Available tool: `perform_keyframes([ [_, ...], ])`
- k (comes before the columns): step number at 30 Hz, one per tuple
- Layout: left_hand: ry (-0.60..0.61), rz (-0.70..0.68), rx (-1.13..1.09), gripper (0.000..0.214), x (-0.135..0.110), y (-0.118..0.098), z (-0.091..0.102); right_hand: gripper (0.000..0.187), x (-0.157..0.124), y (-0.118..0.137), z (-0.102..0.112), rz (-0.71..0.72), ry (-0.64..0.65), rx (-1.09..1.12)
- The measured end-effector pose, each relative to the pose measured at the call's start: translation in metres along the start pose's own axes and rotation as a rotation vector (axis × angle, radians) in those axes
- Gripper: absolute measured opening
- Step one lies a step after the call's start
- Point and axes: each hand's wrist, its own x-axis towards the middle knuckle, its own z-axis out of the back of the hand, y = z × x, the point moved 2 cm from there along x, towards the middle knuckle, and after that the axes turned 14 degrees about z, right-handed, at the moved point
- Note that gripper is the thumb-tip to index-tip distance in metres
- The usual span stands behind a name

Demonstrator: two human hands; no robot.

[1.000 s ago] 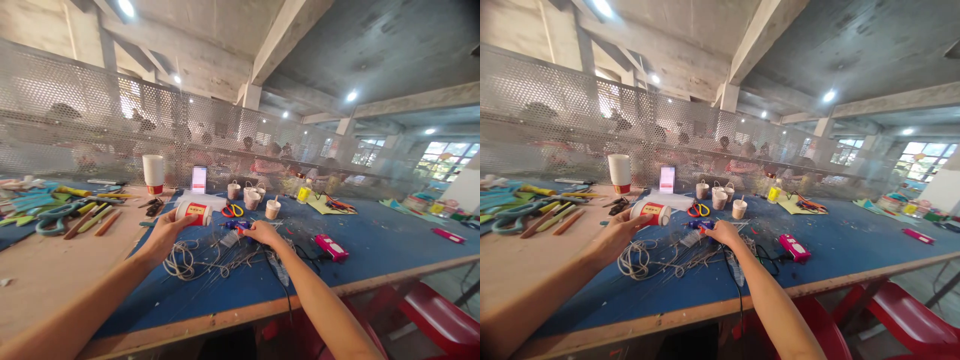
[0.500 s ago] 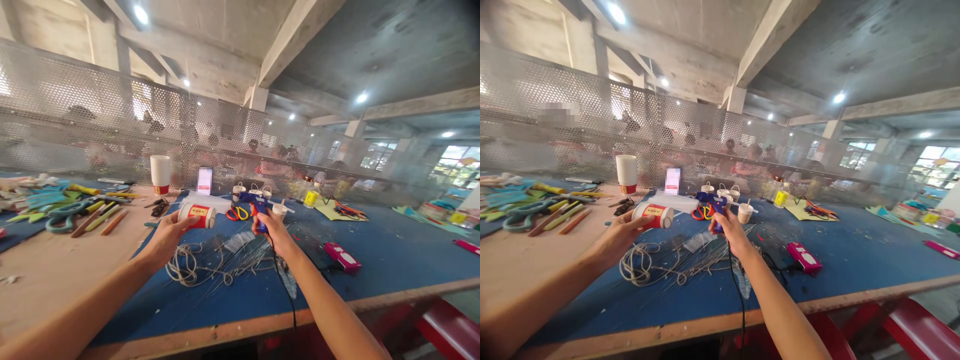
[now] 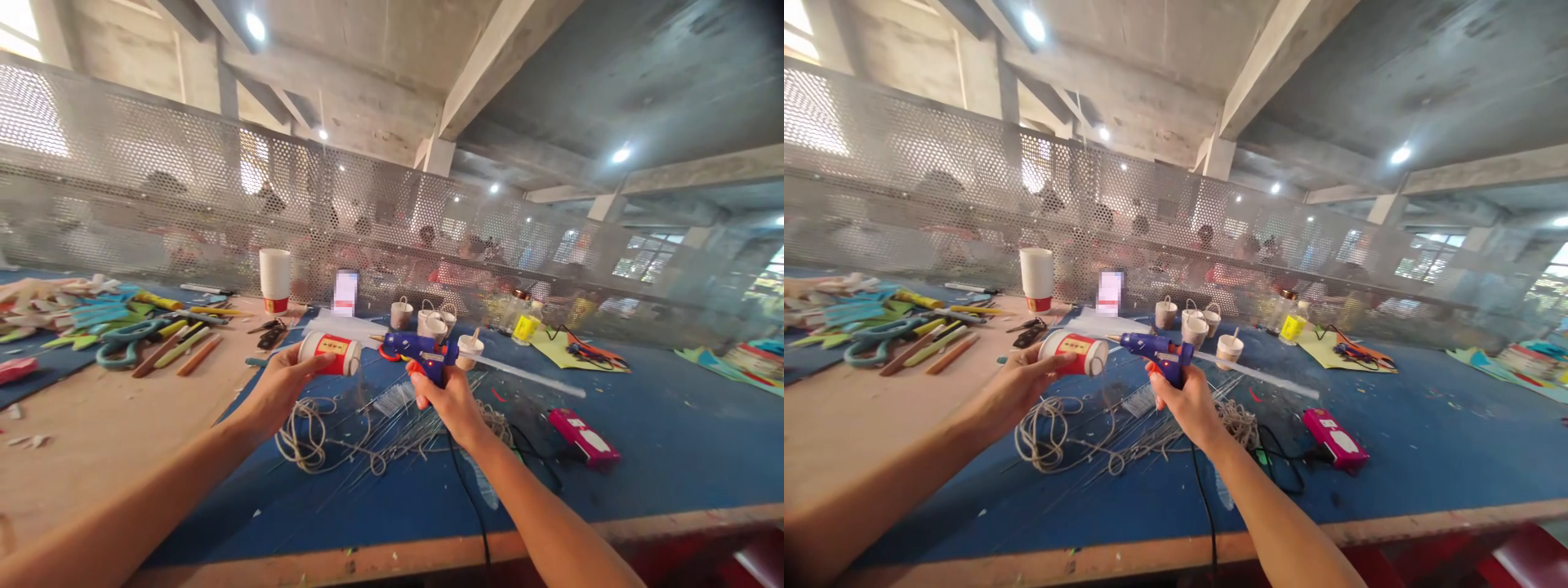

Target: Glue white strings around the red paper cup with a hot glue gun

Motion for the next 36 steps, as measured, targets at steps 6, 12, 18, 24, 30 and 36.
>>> perform_keyframes([
  [6, -0.006, 0.009, 0.017, 0.035, -0.007, -0.003, -0.005, 0.032, -0.007, 0.005, -0.009, -0.013, 0.043, -0.19],
  [12, 0.006, -0.033, 0.051, 0.032, -0.008, -0.004, -0.004, 0.033, -0.012, -0.002, -0.009, 0.216, 0.07, -0.447],
  [18, 0.012, -0.042, 0.073, 0.033, -0.007, -0.001, -0.003, 0.03, -0.013, -0.007, -0.007, 0.338, 0.067, -0.559],
  [24, 0.026, -0.055, 0.088, 0.031, -0.008, -0.001, -0.003, 0.027, -0.014, -0.001, -0.006, 0.404, 0.119, -0.653],
  [30, 0.044, -0.016, 0.096, 0.032, -0.008, 0.001, -0.001, 0.023, -0.013, 0.006, -0.008, 0.356, 0.159, -0.696],
  [36, 0.055, 0.002, 0.095, 0.032, -0.008, 0.002, -0.001, 0.019, -0.014, 0.007, -0.008, 0.331, 0.197, -0.771],
])
